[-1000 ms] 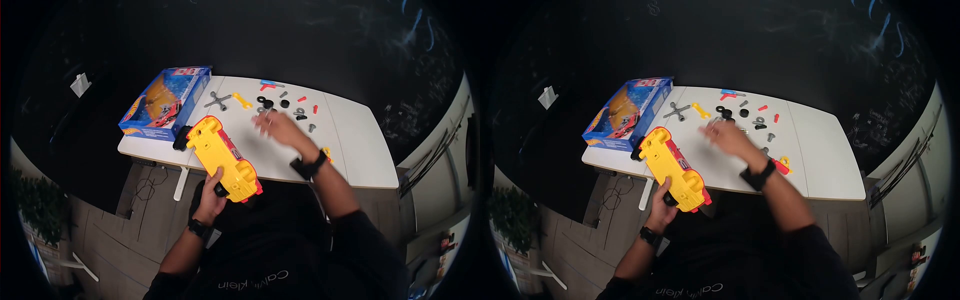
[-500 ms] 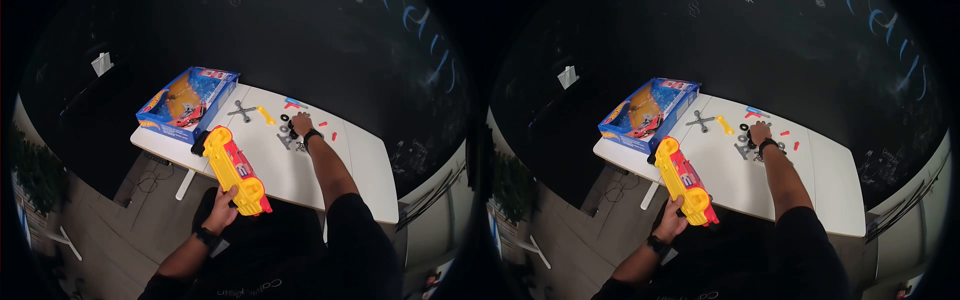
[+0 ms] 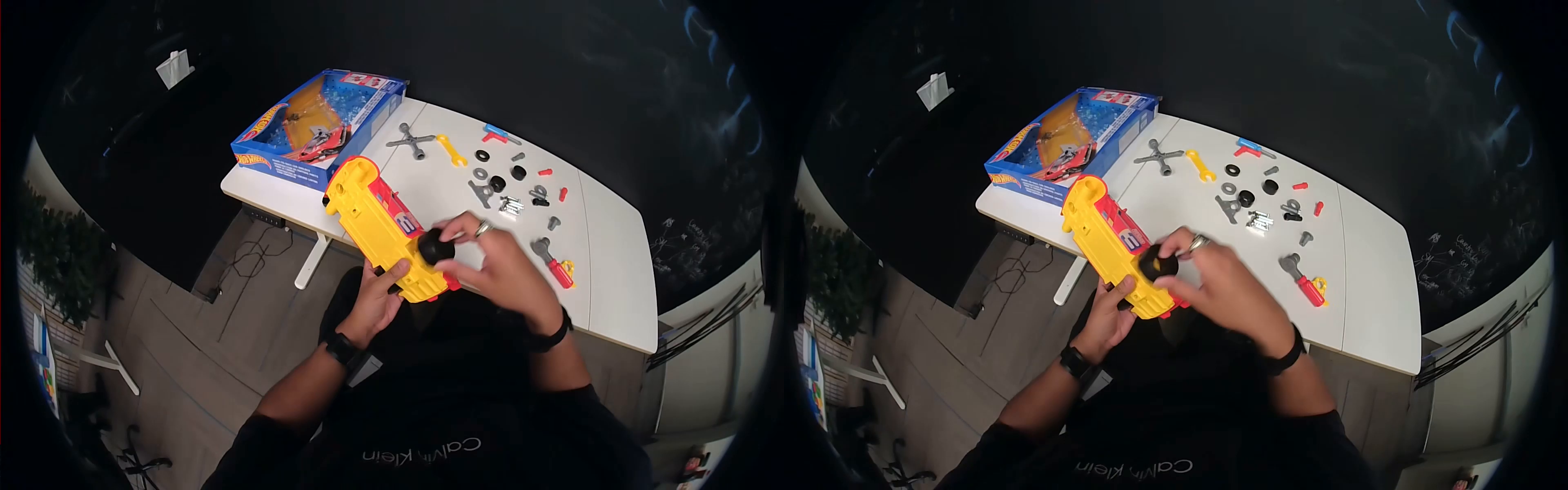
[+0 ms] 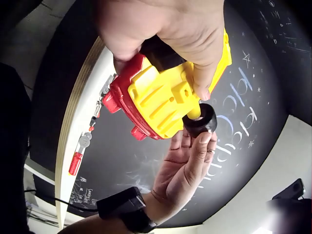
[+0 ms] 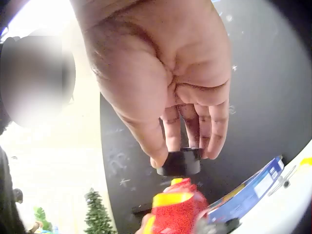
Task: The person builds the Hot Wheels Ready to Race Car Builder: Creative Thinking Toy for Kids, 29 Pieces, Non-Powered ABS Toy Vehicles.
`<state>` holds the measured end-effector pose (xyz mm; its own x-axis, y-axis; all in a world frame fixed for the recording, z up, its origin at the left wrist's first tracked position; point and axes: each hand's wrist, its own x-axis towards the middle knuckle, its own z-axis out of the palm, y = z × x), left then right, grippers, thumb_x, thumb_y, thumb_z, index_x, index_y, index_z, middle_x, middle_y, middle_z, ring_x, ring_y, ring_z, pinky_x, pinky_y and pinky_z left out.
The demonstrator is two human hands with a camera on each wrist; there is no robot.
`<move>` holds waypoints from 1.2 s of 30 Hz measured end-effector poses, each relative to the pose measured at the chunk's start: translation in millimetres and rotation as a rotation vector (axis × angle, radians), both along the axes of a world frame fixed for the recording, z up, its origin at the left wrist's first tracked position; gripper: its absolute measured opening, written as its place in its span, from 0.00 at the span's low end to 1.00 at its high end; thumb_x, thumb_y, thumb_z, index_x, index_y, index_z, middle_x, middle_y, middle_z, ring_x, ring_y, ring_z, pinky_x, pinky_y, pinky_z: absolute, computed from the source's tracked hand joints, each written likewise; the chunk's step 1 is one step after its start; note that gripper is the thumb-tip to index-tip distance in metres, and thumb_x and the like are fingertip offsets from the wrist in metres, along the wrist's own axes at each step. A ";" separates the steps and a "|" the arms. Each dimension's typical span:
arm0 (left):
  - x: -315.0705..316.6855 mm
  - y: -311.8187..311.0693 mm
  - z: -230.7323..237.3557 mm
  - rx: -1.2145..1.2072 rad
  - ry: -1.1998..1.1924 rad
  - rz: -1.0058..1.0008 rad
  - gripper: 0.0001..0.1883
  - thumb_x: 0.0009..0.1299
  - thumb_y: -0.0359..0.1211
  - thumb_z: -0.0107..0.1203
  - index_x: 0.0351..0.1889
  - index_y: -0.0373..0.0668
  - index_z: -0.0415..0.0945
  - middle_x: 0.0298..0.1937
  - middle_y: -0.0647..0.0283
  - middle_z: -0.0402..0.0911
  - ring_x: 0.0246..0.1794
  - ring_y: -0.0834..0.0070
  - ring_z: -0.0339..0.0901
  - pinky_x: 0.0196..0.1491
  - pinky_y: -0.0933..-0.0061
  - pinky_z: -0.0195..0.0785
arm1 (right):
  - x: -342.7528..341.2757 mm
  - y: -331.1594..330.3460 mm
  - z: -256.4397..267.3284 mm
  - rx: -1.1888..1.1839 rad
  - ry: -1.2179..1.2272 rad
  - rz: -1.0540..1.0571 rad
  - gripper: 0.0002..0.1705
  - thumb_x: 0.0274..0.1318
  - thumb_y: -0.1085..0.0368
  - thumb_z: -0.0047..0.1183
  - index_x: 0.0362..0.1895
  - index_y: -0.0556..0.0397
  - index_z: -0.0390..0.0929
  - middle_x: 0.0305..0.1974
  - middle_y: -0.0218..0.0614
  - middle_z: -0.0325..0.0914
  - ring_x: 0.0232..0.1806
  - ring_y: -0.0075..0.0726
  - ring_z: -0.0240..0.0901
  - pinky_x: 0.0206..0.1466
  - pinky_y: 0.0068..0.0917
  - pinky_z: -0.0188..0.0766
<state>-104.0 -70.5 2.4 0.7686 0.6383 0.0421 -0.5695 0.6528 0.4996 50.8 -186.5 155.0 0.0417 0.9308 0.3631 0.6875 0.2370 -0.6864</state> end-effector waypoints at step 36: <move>0.7 4.9 -39.8 0.255 0.055 -0.006 0.52 0.57 0.37 0.80 0.74 0.43 0.55 0.67 0.60 0.73 0.68 0.65 0.73 0.72 0.58 0.66 | 380.6 49.8 -82.5 -0.520 -0.578 -0.786 0.16 0.52 0.62 0.67 0.46 0.46 0.85 0.48 0.41 0.86 0.55 0.49 0.82 0.57 0.43 0.79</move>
